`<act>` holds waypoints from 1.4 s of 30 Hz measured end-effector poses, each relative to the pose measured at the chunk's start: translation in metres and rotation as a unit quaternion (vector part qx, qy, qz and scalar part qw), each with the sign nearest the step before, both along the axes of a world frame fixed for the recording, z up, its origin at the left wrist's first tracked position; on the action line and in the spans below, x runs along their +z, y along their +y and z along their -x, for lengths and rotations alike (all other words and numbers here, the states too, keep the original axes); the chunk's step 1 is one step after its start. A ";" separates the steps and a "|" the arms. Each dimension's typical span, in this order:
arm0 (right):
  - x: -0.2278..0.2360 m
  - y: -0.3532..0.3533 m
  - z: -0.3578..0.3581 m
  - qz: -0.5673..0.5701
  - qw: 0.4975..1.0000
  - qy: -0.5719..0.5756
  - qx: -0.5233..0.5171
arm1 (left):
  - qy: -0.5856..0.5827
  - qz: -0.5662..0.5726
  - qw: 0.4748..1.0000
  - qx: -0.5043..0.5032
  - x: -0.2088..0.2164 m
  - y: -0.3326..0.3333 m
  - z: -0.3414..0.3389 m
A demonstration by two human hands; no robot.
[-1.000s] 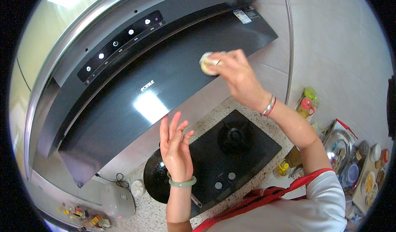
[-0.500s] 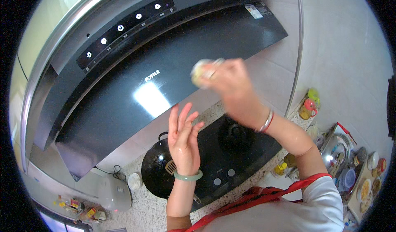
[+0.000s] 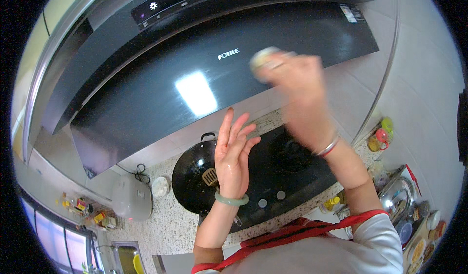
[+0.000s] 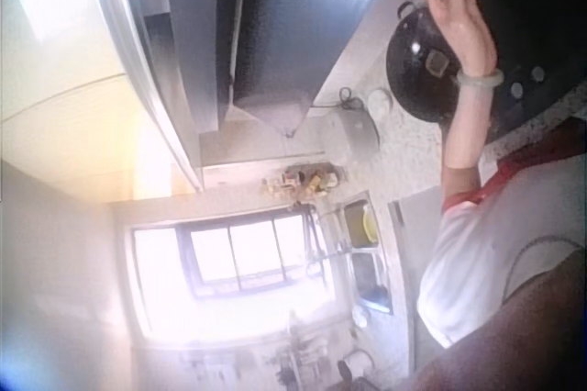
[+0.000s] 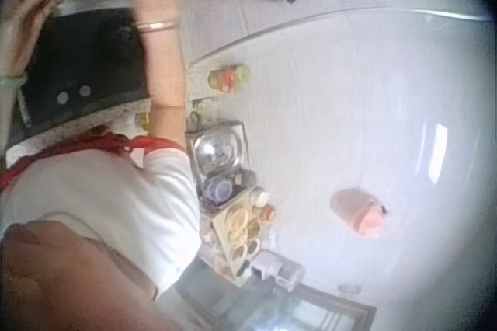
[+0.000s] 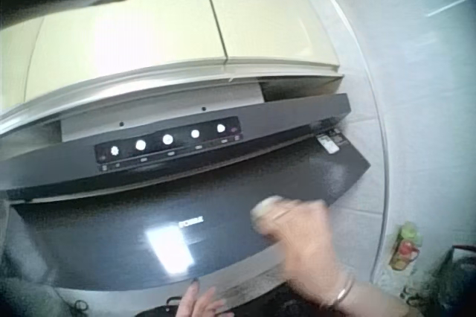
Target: The person cleans a kitchen knife and a wooden cutting board at the sink using a cloth. They then wipe the range hood above the stove with the same cloth, repeatedly rinsing and wringing the cloth between cleaning actions.
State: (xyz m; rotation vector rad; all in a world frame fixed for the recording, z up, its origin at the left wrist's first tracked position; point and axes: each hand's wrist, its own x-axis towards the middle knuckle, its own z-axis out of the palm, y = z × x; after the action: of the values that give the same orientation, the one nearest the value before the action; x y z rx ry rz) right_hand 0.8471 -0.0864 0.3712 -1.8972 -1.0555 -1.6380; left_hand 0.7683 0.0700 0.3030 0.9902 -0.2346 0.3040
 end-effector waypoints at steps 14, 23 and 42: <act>0.009 -0.007 0.012 -0.056 0.990 0.045 -0.123 | -0.013 0.021 0.994 0.105 -0.001 0.080 0.055; -0.001 0.227 0.109 0.083 0.972 0.051 0.213 | -0.005 0.118 0.990 0.083 -0.011 0.108 0.078; -0.007 0.305 0.147 0.054 0.980 0.054 0.184 | 0.016 0.062 0.990 0.124 -0.022 0.184 0.111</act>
State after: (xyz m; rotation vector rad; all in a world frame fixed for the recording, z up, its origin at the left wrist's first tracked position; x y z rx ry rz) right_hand 0.7003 0.2190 0.3643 -1.7045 -1.3771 -1.2793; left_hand 0.6575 0.2543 0.2807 0.9011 -0.0612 0.5238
